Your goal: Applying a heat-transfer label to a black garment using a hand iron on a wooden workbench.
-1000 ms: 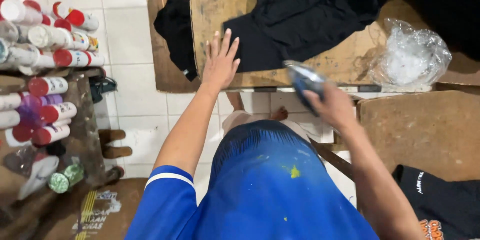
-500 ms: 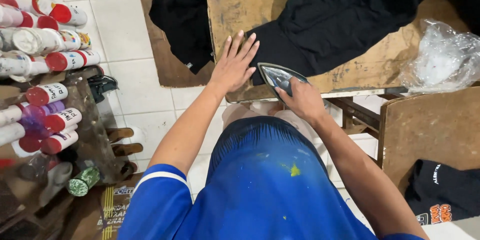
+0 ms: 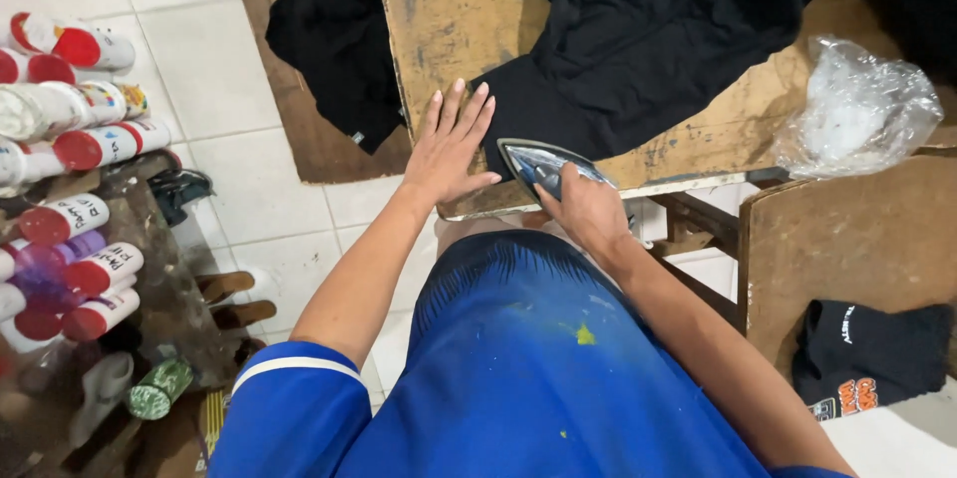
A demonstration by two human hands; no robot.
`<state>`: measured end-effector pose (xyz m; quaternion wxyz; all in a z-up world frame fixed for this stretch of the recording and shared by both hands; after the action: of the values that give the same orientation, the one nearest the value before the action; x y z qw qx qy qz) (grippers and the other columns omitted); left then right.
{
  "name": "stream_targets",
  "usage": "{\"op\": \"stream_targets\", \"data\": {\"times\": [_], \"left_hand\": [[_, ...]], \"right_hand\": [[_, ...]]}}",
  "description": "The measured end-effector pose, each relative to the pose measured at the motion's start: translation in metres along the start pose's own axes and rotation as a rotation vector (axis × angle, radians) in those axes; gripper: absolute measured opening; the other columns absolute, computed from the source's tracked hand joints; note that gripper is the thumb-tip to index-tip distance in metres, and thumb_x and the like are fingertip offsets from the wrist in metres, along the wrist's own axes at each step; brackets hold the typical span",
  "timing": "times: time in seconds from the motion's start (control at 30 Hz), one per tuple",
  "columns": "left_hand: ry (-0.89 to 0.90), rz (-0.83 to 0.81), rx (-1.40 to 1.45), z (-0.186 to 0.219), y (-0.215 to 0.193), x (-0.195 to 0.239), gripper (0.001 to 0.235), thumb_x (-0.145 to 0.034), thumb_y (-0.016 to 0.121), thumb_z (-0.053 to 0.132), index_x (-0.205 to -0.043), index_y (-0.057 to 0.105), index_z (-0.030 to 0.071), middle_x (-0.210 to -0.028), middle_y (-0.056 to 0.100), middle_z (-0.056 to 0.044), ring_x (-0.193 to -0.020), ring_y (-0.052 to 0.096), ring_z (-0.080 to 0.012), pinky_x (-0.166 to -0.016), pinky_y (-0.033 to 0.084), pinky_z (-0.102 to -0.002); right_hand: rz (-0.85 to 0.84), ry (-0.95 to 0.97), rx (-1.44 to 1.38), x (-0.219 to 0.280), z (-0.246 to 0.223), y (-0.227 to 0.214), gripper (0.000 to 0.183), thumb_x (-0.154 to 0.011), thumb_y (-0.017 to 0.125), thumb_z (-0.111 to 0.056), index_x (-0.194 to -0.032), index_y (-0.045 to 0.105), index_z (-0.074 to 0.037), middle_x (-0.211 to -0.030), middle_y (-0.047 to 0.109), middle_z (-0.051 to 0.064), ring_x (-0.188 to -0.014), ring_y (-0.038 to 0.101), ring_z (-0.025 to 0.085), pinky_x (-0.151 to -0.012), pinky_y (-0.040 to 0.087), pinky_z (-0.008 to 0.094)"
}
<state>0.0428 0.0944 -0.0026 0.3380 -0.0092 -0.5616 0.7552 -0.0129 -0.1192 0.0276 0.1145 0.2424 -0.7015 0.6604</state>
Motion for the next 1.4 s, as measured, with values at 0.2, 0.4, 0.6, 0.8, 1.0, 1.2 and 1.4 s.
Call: {"op": "stream_targets", "data": {"times": [0.2, 0.4, 0.6, 0.8, 1.0, 1.2, 1.4], "left_hand": [[-0.013, -0.001, -0.015, -0.002, 0.002, 0.001, 0.118, -0.082, 0.069, 0.069, -0.167, 0.008, 0.015, -0.174, -0.003, -0.005, -0.157, -0.010, -0.0354, -0.129, -0.008, -0.052], [-0.016, -0.002, -0.014, -0.003, 0.000, 0.005, 0.119, -0.081, 0.071, 0.069, -0.167, 0.008, 0.015, -0.174, -0.003, -0.004, -0.158, -0.010, -0.0351, -0.129, -0.007, -0.052], [0.005, 0.032, -0.008, 0.003, 0.000, 0.003, 0.119, -0.080, 0.070, 0.069, -0.167, 0.010, 0.016, -0.174, -0.001, -0.004, -0.158, -0.009, -0.0340, -0.129, -0.008, -0.051], [-0.060, 0.027, -0.017, 0.004, 0.004, 0.004, 0.120, -0.078, 0.072, 0.068, -0.167, 0.010, 0.018, -0.174, -0.003, -0.002, -0.158, -0.010, -0.0332, -0.129, -0.008, -0.051], [-0.235, 0.127, 0.092, 0.025, 0.002, 0.022, 0.108, -0.084, 0.078, 0.052, -0.166, 0.017, 0.017, -0.172, 0.003, -0.009, -0.156, -0.002, -0.0394, -0.129, 0.001, -0.056], [-0.429, 0.653, 0.203, 0.053, 0.059, 0.079, 0.065, -0.095, 0.071, 0.039, -0.150, 0.048, 0.012, -0.148, 0.044, -0.009, -0.138, 0.039, -0.0331, -0.116, 0.032, -0.050], [-0.522, 0.825, 0.327, 0.097, 0.066, 0.096, 0.041, -0.096, 0.064, 0.027, -0.132, 0.065, 0.008, -0.119, 0.061, -0.012, -0.110, 0.054, -0.0347, -0.096, 0.044, -0.048]], "right_hand": [[-0.016, 0.054, -0.029, 0.003, 0.022, 0.002, 0.059, -0.097, 0.043, -0.068, -0.095, 0.052, -0.009, -0.077, 0.072, 0.020, -0.077, 0.075, 0.040, -0.070, 0.059, 0.052], [-0.073, 0.146, -0.043, 0.006, 0.035, 0.015, 0.064, -0.098, 0.041, -0.071, -0.098, 0.051, -0.008, -0.080, 0.072, 0.022, -0.081, 0.075, 0.043, -0.073, 0.059, 0.053], [-0.127, 0.194, -0.093, 0.005, 0.042, 0.014, 0.065, -0.097, 0.041, -0.072, -0.100, 0.050, -0.008, -0.086, 0.073, 0.023, -0.087, 0.074, 0.045, -0.075, 0.059, 0.055], [-0.142, 0.137, -0.138, 0.017, 0.038, -0.004, 0.062, -0.099, 0.041, -0.067, -0.100, 0.051, -0.006, -0.091, 0.073, 0.028, -0.093, 0.073, 0.048, -0.079, 0.058, 0.056], [-0.140, -0.039, -0.114, 0.037, 0.070, -0.017, 0.057, -0.097, 0.048, -0.062, -0.103, 0.055, -0.006, -0.095, 0.074, 0.029, -0.096, 0.073, 0.048, -0.082, 0.057, 0.056], [0.015, 0.203, -0.598, 0.141, 0.195, -0.023, 0.052, -0.095, 0.064, -0.052, -0.104, 0.068, -0.001, -0.089, 0.070, 0.029, -0.087, 0.068, 0.043, -0.076, 0.052, 0.054], [0.428, 0.543, -0.909, 0.235, 0.416, 0.026, 0.041, -0.120, 0.044, -0.033, -0.086, 0.057, -0.014, -0.072, 0.055, 0.004, -0.065, 0.051, 0.016, -0.058, 0.042, 0.034]]}}
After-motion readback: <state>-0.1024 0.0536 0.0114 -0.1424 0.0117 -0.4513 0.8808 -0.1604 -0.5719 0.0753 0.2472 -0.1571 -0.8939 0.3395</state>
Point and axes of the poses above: each hand's wrist, its own x-axis away from the middle knuckle, its own y-axis out of the palm, z = x × y, the point moved 5 cm from there along -x, towards the middle knuckle
